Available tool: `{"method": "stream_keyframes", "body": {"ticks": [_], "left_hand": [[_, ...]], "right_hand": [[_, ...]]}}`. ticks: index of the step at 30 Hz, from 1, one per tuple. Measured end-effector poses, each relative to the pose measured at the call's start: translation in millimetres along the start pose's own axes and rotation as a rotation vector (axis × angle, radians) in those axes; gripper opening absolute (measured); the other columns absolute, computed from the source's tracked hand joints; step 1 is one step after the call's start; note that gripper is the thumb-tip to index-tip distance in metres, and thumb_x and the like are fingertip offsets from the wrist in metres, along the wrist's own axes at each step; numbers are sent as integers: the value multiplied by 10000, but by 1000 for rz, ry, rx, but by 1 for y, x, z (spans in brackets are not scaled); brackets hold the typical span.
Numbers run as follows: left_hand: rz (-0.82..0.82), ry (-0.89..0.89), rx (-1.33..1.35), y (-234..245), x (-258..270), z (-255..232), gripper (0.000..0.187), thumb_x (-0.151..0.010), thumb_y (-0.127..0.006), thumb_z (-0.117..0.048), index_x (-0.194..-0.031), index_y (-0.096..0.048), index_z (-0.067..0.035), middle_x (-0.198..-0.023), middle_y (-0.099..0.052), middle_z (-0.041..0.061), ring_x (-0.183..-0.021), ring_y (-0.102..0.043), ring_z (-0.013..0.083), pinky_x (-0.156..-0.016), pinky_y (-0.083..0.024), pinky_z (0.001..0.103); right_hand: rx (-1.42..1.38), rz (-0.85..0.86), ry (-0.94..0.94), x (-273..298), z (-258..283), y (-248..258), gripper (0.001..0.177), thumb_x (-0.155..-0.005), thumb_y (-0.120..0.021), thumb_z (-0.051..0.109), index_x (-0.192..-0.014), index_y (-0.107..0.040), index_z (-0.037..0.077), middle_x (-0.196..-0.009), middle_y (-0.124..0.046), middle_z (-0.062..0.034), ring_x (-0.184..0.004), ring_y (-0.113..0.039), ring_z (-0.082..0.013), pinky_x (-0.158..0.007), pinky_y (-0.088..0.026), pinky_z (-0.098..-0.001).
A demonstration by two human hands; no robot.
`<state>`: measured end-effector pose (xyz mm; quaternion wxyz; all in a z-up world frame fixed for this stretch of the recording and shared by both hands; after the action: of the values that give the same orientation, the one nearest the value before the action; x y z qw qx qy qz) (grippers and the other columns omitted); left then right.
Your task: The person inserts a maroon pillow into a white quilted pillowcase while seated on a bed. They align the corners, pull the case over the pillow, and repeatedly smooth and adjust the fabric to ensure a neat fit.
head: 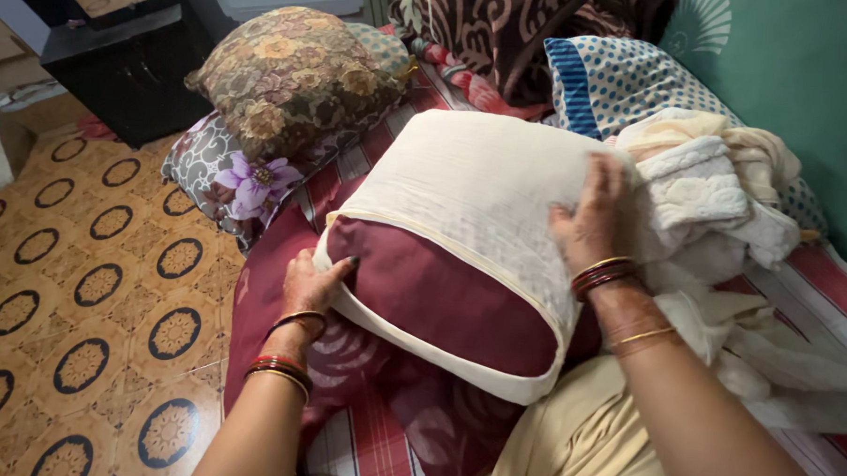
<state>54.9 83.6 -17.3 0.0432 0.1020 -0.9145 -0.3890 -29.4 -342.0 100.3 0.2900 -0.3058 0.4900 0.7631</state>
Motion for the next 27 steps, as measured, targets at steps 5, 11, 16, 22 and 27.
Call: {"method": "stream_keyframes", "body": {"ticks": [5,11,16,22,27], "left_hand": [[178,87,525,-4,6,6,400,-836,-750,-245,-1141,-677,4,-918,-740,118,-802,-696,245,-717,-558,389],[249,98,627,4,5,21,324,-863,-732,-188,-1119,-711,11,-940,-752,96,-811,-709,210,-737,-580,354],[7,-91,84,19,24,4,381,-777,-755,-104,-1145,-705,-18,-1009,-760,162,-906,-737,259,-813,-570,382],[-53,16,281,4,12,40,268,-824,-686,-84,-1079,-748,-34,-938,-785,133,-846,-750,235,-778,-576,372],[40,8,493,-15,11,54,237,-834,-671,-50,-1050,-755,-3,-900,-763,107,-786,-702,199,-742,-559,348]], "right_hand": [[-316,410,162,13,128,-36,424,-721,-733,50,-1140,-668,39,-1225,-654,-144,-1187,-596,-327,-1070,-475,-406],[82,814,424,64,229,-65,835,-732,-781,434,-1435,-520,65,-1531,-462,-136,-1387,-399,-311,-1063,-331,-549],[265,692,498,78,234,-74,844,-702,-708,358,-1473,-484,97,-1577,-422,-117,-1439,-382,-336,-1080,-321,-585],[131,681,384,75,215,-82,356,-969,-585,187,-1308,-617,82,-1256,-673,-89,-1193,-628,-267,-1000,-473,-457],[-394,463,162,12,179,-41,489,-757,-729,108,-1226,-651,-5,-1098,-716,-200,-1004,-693,-357,-916,-536,-416]]}}
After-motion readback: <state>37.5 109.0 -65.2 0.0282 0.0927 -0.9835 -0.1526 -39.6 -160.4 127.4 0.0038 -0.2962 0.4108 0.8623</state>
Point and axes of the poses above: each hand's wrist, its own x-axis away from the middle knuckle, its own y-axis out of the back of the hand, z = x × y, the point moved 6 cm from there along -x, towards the middle knuckle
